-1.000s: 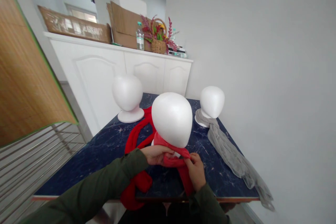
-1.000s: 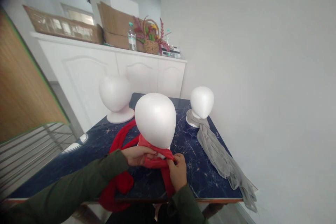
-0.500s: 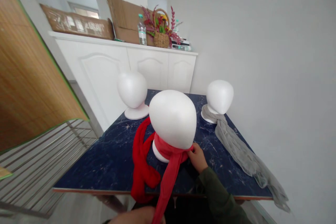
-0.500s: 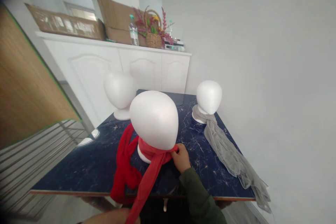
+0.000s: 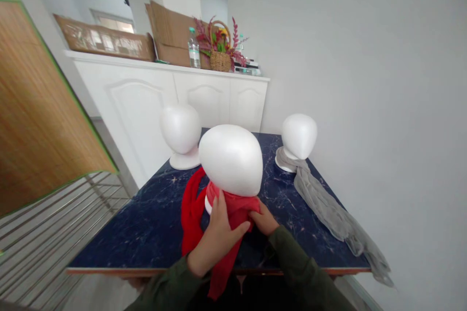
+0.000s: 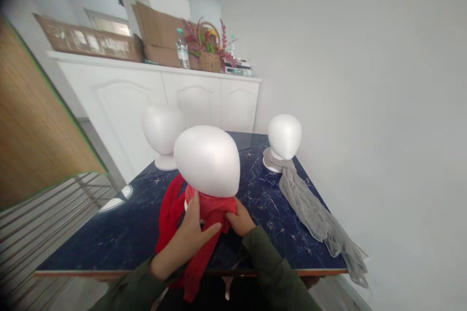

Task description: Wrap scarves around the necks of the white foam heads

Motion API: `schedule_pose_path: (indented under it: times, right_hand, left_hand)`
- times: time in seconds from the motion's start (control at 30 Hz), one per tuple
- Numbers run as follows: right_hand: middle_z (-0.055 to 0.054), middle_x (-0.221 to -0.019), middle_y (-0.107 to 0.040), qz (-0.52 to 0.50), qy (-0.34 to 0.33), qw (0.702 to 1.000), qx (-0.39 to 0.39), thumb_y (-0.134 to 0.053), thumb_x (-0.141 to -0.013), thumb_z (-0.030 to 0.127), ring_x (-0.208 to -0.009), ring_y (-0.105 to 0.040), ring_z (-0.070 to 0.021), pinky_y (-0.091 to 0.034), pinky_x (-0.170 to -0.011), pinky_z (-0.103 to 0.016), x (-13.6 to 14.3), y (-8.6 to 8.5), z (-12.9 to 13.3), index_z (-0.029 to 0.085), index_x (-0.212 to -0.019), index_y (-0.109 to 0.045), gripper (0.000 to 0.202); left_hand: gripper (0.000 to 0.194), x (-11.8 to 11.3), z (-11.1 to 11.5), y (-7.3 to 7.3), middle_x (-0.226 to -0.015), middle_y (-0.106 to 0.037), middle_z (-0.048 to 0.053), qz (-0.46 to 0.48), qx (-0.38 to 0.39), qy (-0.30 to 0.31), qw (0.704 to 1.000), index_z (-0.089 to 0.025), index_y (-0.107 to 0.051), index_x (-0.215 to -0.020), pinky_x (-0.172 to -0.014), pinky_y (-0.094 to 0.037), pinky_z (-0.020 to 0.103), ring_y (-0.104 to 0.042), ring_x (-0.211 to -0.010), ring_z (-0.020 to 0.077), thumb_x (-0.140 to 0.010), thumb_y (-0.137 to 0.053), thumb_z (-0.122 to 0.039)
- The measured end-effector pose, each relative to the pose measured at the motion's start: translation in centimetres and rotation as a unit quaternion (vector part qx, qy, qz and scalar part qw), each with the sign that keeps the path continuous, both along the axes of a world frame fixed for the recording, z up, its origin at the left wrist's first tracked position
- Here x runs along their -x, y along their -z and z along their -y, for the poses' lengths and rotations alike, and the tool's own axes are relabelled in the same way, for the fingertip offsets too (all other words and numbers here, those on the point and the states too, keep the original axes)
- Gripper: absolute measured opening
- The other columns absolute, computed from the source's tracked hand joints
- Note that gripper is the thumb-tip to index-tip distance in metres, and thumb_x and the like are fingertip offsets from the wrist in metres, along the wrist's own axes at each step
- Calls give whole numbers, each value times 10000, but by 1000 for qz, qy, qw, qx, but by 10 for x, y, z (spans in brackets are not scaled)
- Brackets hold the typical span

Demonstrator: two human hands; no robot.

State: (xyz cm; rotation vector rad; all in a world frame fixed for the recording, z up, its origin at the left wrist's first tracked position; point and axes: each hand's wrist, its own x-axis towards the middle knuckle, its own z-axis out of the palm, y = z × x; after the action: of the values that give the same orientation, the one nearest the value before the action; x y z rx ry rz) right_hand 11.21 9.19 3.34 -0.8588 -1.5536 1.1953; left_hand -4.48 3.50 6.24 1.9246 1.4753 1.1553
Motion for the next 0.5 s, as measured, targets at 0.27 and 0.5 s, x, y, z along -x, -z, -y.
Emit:
schedule_pose_path:
  times: [0.27,0.5]
  right_hand:
    - [-31,-1105,-631,-10,58,998,-38,-496,-710,146,-1043,-558,-216,-397,-954,-401,-16,7,20,213,-1058,-616,375]
    - [-72,-1104,-586,10,112,994,9,-561,-585,131,-979,-558,-197,-449,-859,-355,-12,25,-21,166,-1144,-470,567]
  left_hand:
    - [931,-34,-28,-6,-1456,-148,182,-28,-109,-91,989,-146,-35,-1412,-1060,-215,526,-135,-1345,330,-722,-593,-427]
    - [818,3,-65,8,-1291,-405,183,-64,-59,-148,985,-125,-305,-1292,-1017,-265,530,-333,-1249,350,-639,-636,-489]
